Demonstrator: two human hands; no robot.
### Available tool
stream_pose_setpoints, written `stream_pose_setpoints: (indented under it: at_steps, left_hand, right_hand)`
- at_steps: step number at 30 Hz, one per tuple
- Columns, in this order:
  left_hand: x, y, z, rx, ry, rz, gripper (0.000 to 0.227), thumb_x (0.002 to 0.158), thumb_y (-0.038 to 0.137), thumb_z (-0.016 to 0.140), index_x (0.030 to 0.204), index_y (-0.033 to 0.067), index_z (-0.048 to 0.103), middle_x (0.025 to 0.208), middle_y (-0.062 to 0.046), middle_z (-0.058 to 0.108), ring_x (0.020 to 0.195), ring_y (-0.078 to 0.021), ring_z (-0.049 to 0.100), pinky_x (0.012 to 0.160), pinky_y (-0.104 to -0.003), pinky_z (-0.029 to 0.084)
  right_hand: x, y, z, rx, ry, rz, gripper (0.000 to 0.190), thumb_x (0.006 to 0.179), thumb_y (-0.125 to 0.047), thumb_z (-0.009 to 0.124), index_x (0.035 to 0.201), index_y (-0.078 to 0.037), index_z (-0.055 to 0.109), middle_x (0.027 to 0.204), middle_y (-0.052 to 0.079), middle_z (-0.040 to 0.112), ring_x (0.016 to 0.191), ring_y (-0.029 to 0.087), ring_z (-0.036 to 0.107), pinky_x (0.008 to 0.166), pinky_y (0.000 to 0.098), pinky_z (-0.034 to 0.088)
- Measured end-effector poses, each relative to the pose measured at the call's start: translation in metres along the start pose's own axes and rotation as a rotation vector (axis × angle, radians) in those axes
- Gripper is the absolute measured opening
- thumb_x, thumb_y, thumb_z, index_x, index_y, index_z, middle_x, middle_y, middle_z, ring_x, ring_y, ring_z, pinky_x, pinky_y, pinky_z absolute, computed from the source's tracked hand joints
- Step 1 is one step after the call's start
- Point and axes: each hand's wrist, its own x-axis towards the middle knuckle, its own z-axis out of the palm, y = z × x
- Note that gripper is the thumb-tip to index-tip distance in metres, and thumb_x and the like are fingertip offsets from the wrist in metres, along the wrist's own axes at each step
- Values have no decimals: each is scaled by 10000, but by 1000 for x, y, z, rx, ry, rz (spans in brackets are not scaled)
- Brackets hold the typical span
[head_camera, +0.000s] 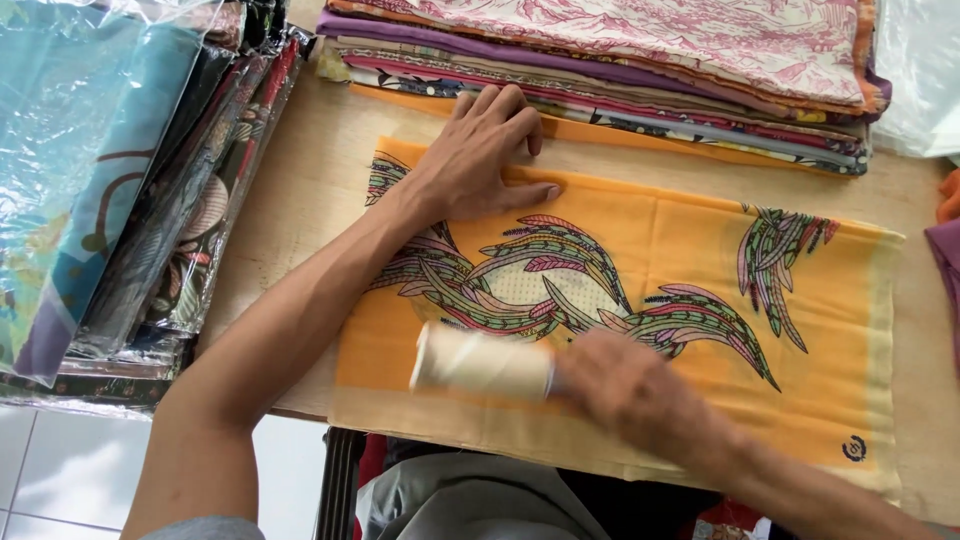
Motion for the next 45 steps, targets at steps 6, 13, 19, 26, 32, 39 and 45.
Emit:
stream_pose_setpoints:
  at_steps: [6,13,19,26,32,39,45]
  left_hand:
    - [0,-3,3,28,-2,-12,496,937,600,736,982,159,514,1081,-66,482,988,-251,436,893,-411,351]
    - [1,0,-2,0,-43,-4,495,939,594,713,988,157,485,1080,-68,465,982,-247,409,899,-415,342]
    - [0,5,-3,10,-52,-29,475,962,575,707,1005,141,520,1084,-78,473,998,-253,418,928,-430,348]
    - [-22,55,-30,-98,103,-80,262,1024,240,703,1143,57,558,1154,-131,534,1065,-316,510,902,-453,441]
    - [-100,156,-68,-537,-41,-529,414,1066,362,367,1374,91,422,1307,-176,552,654,-228,818,678,-388,624]
    - [-154,140,-36,-207,-95,-250,523,957,60,420,1475,-11,407,1595,-216,442,1549,-361,327,1284,-506,224]
    - [-147,145,-38,161,-193,-133,726,1027,390,364,1629,5,234,1703,-151,276,1593,-261,226,1312,-401,131]
  right_hand:
    - [-11,38,6,-369,-115,301,284,976,-312,696,1018,-50,596,888,83,612,698,178,582,621,331,553]
    - [-23,-26,4,-311,-183,69,181,991,-167,633,1101,-28,600,889,88,591,760,229,566,663,391,521]
    - [-32,-52,1,-128,-154,96,259,1060,-295,602,1062,-37,570,897,91,566,752,252,532,658,398,462]
    - [-16,-93,4,77,114,688,262,1048,-281,522,949,-38,530,861,93,530,716,227,541,570,390,443]
    - [-4,-150,46,236,154,1243,279,1010,-410,477,946,-149,555,684,69,593,503,243,652,484,462,464]
    - [5,-178,101,41,-46,1248,397,976,-553,558,958,-156,577,735,74,633,564,381,653,446,548,493]
    - [10,-175,91,-201,-252,1349,489,985,-679,450,936,-211,583,484,45,618,402,365,629,418,521,501]
